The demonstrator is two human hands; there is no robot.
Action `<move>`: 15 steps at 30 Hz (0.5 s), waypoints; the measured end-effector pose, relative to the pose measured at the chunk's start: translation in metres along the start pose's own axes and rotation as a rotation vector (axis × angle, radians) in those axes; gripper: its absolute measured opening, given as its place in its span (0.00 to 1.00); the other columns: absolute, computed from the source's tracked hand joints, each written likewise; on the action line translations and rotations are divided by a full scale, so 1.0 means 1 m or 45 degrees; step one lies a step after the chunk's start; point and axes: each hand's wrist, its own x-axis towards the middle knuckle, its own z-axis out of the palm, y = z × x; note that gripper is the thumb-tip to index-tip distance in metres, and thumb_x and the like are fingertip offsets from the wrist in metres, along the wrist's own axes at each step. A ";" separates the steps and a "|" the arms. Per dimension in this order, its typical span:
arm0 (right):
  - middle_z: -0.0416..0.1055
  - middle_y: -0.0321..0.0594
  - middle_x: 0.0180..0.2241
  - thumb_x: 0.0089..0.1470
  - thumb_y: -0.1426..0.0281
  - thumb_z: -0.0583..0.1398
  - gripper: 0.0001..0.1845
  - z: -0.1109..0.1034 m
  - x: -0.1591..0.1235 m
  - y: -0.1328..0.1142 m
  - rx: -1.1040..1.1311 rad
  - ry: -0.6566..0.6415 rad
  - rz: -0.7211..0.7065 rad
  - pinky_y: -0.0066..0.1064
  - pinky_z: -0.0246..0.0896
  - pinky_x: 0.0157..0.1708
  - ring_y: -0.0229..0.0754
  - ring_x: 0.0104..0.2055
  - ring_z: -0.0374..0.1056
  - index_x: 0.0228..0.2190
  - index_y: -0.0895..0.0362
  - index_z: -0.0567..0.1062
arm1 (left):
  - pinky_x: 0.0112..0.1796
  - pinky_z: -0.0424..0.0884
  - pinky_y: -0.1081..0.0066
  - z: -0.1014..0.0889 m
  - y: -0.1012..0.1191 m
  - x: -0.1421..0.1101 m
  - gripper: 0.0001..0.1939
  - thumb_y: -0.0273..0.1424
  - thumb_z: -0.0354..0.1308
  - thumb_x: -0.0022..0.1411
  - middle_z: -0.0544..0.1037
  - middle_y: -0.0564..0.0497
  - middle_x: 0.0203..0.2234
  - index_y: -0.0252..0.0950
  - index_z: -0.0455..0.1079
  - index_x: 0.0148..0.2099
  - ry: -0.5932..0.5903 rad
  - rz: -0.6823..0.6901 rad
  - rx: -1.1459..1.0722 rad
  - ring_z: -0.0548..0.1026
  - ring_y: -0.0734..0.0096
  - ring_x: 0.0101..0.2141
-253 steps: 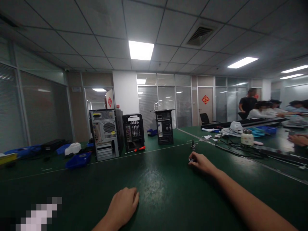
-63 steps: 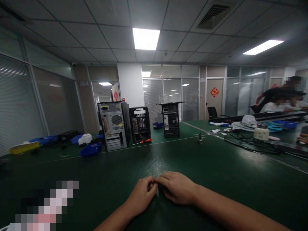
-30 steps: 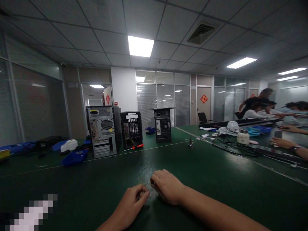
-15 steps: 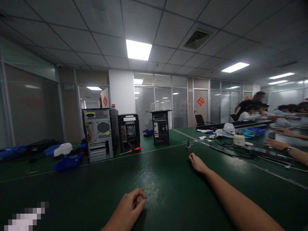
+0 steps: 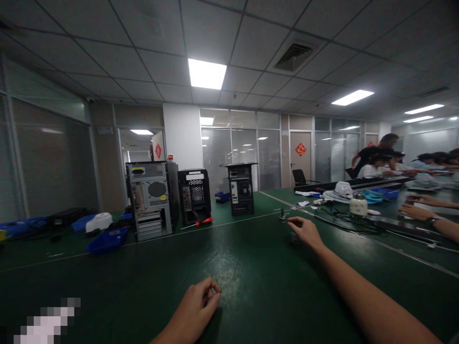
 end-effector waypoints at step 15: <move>0.80 0.43 0.39 0.52 0.60 0.62 0.15 -0.006 -0.006 0.015 -0.037 -0.132 0.027 0.32 0.65 0.43 0.47 0.42 0.75 0.37 0.54 0.82 | 0.31 0.59 0.72 0.001 0.001 0.002 0.19 0.44 0.49 0.63 0.68 0.54 0.24 0.34 0.71 0.39 -0.016 -0.017 0.013 0.67 0.68 0.28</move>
